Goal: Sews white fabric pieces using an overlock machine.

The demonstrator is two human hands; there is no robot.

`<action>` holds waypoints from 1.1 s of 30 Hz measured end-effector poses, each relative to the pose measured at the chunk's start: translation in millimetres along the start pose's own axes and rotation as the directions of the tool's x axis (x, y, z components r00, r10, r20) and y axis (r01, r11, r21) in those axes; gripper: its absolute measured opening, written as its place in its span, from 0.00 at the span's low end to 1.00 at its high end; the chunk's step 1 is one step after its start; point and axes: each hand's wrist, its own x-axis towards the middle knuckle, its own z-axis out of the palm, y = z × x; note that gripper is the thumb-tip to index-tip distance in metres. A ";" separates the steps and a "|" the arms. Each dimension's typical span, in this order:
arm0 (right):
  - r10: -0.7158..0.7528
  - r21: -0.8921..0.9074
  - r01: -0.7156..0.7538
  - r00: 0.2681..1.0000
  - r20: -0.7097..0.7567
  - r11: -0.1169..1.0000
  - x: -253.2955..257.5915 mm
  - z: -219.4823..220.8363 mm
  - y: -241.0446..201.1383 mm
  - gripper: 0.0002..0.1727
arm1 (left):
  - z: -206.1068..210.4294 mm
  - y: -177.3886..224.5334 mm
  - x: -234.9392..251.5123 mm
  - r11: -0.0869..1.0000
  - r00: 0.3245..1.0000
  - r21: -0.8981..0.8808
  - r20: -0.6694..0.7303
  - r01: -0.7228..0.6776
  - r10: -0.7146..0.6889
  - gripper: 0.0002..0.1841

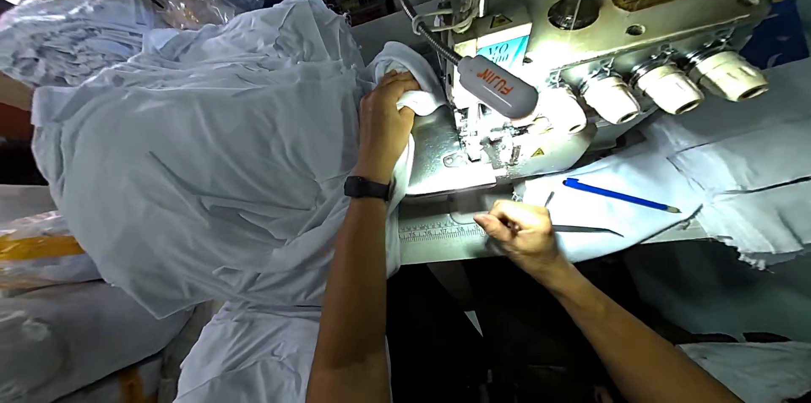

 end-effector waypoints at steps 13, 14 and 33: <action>-0.042 -0.601 0.082 0.996 0.081 0.795 69.6 -24.0 -71.9 0.16 | 9.1 64.2 -135.4 0.968 0.960 0.215 -0.272 0.125 -0.064 0.22; -0.010 -0.641 0.053 0.997 0.071 0.766 70.6 -21.6 -76.4 0.16 | 9.8 62.8 -131.9 0.969 0.959 0.222 -0.281 0.104 -0.039 0.17; -0.086 -0.037 0.090 0.990 0.108 0.995 92.2 -30.0 -81.8 0.10 | -40.6 58.0 -122.5 0.793 0.977 -0.604 -0.106 0.085 -0.186 0.05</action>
